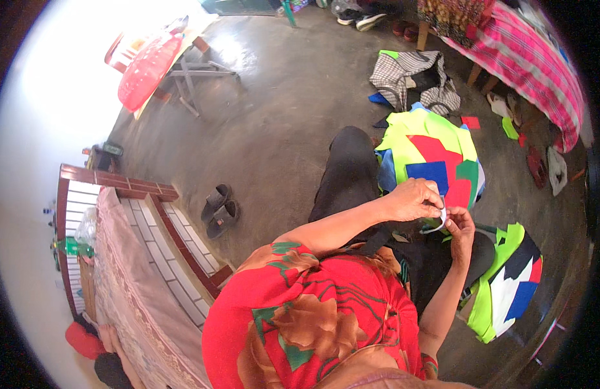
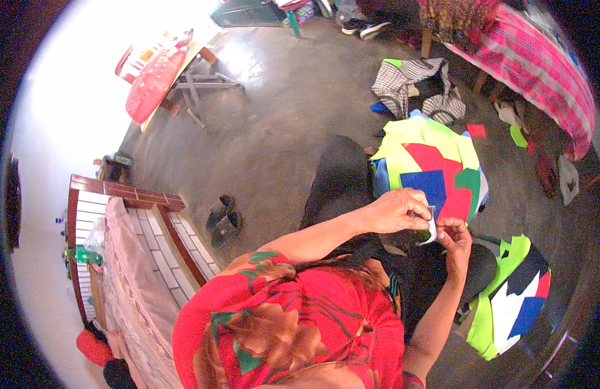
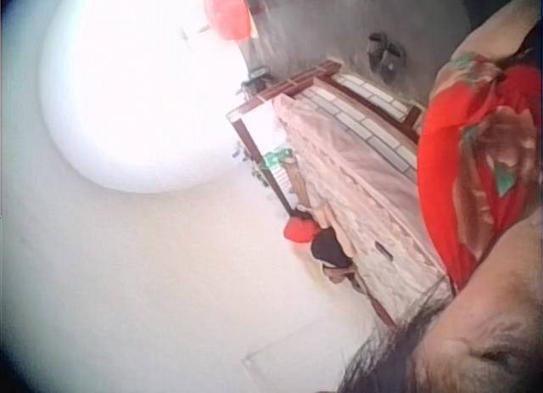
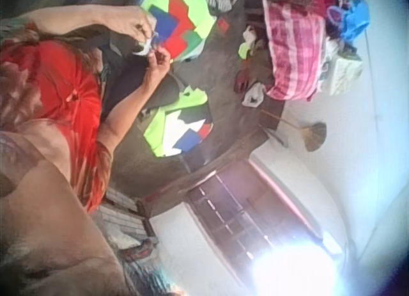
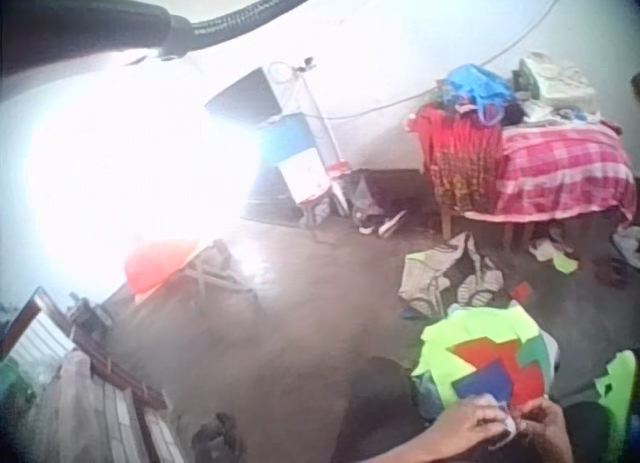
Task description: The person sits on the floor and sorts colorful fabric pieces into two separate piles. They repeatedly pick up individual pieces, inspect them, and place them into one of the two stacks on either side.
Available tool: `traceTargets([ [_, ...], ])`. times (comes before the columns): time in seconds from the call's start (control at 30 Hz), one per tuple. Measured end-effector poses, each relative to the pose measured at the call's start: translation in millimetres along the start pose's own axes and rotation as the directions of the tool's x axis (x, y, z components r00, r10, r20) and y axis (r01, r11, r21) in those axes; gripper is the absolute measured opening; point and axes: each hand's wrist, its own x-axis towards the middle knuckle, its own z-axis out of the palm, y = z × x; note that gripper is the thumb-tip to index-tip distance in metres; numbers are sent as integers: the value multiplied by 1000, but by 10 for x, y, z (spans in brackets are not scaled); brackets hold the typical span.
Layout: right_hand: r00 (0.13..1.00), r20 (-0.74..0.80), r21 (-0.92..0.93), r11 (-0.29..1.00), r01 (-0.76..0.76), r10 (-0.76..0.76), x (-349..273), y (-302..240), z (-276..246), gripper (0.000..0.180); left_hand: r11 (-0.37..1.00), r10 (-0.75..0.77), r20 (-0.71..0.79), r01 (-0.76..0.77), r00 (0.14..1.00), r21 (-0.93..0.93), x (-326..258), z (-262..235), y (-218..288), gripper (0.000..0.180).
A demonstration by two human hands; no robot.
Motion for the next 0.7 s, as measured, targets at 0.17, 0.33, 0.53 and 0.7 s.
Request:
traceTargets([
  [0.17,999,-31,-38,999,-31,29,30,47,-22,21,994,-95,57,92,994,54,-38,-135,121,22],
  [0.33,986,-147,-80,992,-96,84,74,39,-84,11,969,-190,140,208,972,-133,94,-289,201,18],
  [0.53,979,-152,-11,991,-137,134,140,122,-123,12,878,-302,85,312,949,-362,249,-566,331,16],
  [0.7,972,-180,-140,974,-178,152,160,308,-209,8,817,-209,59,208,976,-539,551,-793,492,19],
])
